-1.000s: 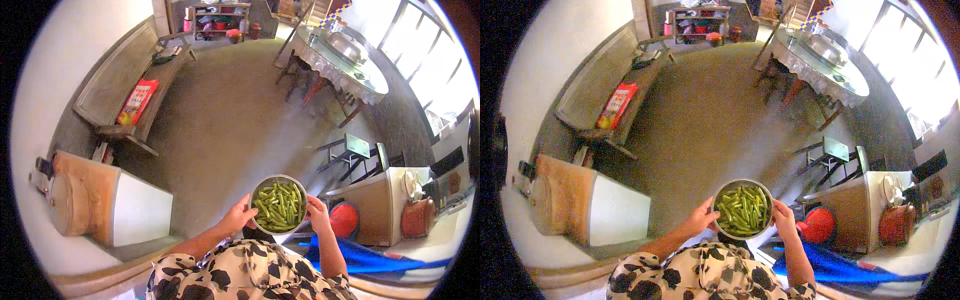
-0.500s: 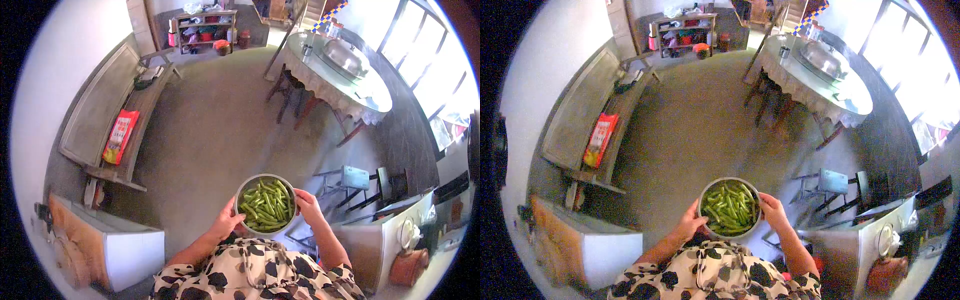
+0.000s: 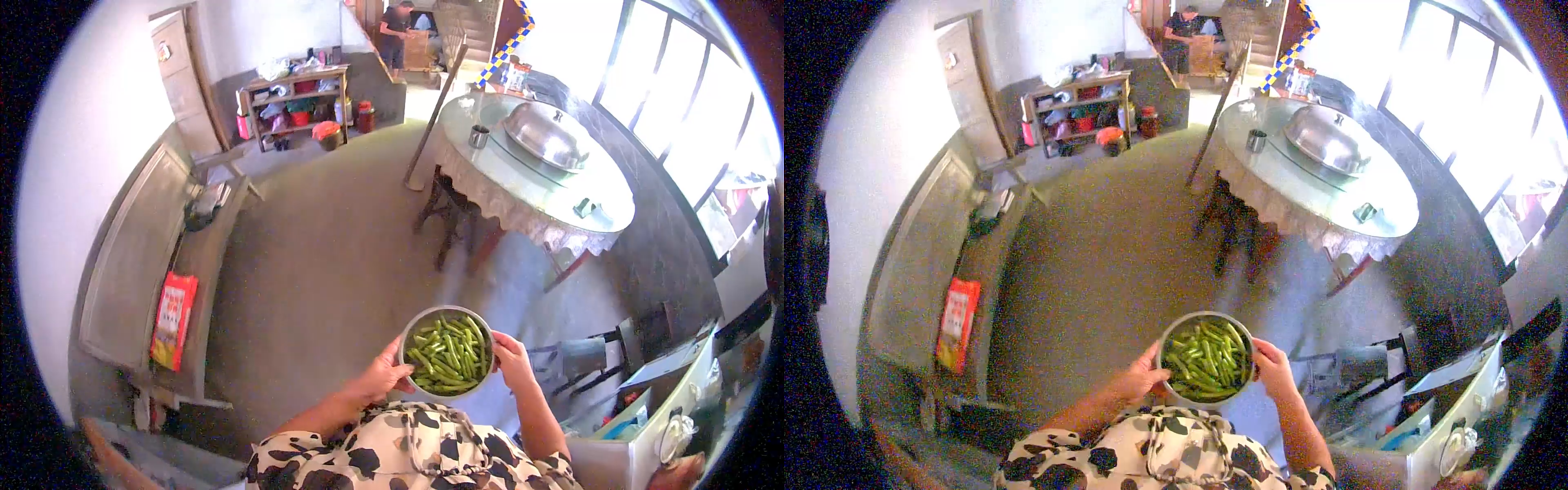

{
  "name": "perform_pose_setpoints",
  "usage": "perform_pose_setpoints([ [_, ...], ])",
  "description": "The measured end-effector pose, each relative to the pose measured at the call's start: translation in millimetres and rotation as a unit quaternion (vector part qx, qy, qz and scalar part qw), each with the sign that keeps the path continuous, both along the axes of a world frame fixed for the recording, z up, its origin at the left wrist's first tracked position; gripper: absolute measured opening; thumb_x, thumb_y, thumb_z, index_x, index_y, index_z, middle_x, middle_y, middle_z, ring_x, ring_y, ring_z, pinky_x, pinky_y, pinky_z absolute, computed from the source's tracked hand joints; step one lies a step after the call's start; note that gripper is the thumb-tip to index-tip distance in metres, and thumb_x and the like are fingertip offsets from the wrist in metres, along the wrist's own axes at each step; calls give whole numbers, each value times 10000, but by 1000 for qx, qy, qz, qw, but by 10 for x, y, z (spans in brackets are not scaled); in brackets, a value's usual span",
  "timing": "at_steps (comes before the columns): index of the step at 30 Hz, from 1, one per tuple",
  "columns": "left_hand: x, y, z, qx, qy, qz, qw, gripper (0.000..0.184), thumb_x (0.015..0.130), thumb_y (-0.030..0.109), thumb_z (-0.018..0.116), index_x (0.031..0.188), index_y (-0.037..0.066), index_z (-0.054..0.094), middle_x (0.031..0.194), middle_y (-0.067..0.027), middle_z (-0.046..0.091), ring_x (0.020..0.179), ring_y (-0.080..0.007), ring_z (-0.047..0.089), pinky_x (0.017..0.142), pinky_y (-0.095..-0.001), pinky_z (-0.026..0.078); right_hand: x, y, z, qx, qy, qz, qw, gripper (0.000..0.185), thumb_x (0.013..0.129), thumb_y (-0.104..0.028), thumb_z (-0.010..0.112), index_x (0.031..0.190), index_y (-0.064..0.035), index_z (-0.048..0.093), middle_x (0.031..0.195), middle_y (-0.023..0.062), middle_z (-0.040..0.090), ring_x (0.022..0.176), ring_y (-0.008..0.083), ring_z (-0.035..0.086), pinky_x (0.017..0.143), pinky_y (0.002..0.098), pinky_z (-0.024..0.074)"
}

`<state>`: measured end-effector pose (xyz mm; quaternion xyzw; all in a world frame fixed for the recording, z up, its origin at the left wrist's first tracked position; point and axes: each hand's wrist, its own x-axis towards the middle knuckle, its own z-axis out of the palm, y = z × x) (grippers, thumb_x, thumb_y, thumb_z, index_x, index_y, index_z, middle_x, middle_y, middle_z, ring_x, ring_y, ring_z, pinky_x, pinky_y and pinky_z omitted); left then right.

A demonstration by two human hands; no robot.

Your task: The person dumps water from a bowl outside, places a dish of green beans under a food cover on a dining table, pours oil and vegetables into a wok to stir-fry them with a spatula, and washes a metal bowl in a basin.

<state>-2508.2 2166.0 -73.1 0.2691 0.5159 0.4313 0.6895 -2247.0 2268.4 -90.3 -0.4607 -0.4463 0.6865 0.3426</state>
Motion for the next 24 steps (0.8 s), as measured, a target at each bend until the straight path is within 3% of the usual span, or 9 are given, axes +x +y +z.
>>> perform_pose_setpoints([
  [8,260,1756,-240,56,15,-101,993,696,840,8,488,1420,224,170,1048,-48,582,743,-121,608,562,-270,554,393,1328,-258,-13,7,-60,998,285,841,-100,509,1095,5,584,713,1,591,514,63,511,448,195,402],
  [17,814,3320,-654,74,-15,-47,996,733,803,-30,507,1415,233,200,1009,-40,597,639,-114,594,498,-266,540,918,3092,-393,3,-40,-30,999,302,847,-108,514,1124,-10,583,742,-13,602,536,50,502,462,196,396],
  [24,1089,4214,-806,24,-40,-26,999,727,798,-51,482,1405,259,229,999,-45,597,624,-129,599,470,-288,543,1178,3978,-626,-13,-2,-29,1000,317,889,-214,537,1118,-1,588,761,-3,609,556,68,495,483,225,392],
])
